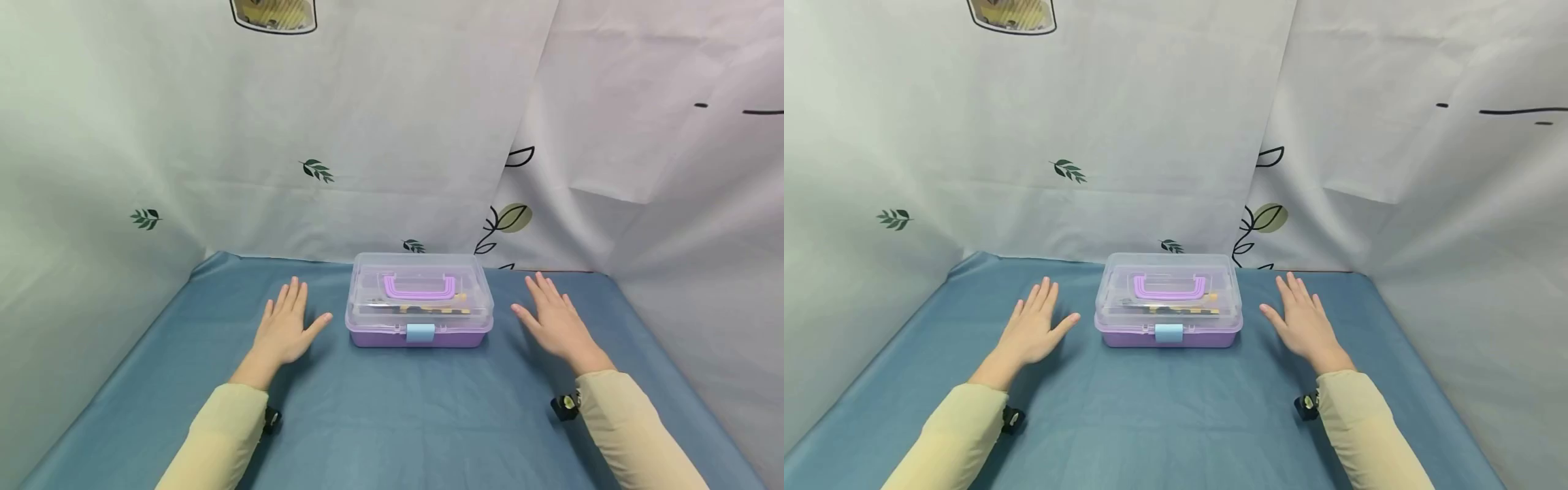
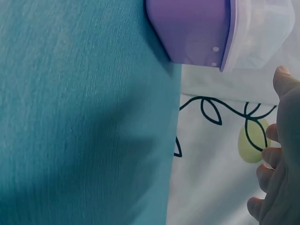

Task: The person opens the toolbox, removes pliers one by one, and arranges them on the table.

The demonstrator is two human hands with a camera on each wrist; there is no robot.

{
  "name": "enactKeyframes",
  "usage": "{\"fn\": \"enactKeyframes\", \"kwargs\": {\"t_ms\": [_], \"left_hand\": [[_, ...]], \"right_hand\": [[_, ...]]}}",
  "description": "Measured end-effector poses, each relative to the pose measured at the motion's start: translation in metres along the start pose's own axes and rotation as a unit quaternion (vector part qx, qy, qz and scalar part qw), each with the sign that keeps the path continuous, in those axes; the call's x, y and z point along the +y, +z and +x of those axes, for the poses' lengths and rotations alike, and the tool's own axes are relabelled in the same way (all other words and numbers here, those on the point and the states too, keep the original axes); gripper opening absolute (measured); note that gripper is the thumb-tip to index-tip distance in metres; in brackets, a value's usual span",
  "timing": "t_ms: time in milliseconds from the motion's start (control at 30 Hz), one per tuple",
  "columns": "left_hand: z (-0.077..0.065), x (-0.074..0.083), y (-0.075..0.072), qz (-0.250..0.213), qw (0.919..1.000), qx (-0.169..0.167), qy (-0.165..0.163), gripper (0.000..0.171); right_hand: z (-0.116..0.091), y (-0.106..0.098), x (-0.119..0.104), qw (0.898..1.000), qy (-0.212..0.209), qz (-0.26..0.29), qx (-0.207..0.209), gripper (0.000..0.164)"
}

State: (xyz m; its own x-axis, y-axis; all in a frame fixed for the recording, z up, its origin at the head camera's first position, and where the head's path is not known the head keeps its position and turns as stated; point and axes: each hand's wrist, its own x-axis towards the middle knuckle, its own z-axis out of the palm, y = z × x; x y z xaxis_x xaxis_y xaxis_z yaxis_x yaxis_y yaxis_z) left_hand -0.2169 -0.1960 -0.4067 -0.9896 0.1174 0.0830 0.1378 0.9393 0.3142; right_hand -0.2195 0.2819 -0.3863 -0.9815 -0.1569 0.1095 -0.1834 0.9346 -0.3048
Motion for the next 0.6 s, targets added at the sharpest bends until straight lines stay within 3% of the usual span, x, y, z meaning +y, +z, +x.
{"fn": "enactKeyframes", "kwargs": {"t_ms": [600], "left_hand": [[0.004, 0.011, 0.008, -0.035, 0.9994, 0.007, 0.001, 0.095]], "right_hand": [[0.005, 0.006, -0.014, 0.997, -0.012, 0.078, 0.006, 0.076]]}}
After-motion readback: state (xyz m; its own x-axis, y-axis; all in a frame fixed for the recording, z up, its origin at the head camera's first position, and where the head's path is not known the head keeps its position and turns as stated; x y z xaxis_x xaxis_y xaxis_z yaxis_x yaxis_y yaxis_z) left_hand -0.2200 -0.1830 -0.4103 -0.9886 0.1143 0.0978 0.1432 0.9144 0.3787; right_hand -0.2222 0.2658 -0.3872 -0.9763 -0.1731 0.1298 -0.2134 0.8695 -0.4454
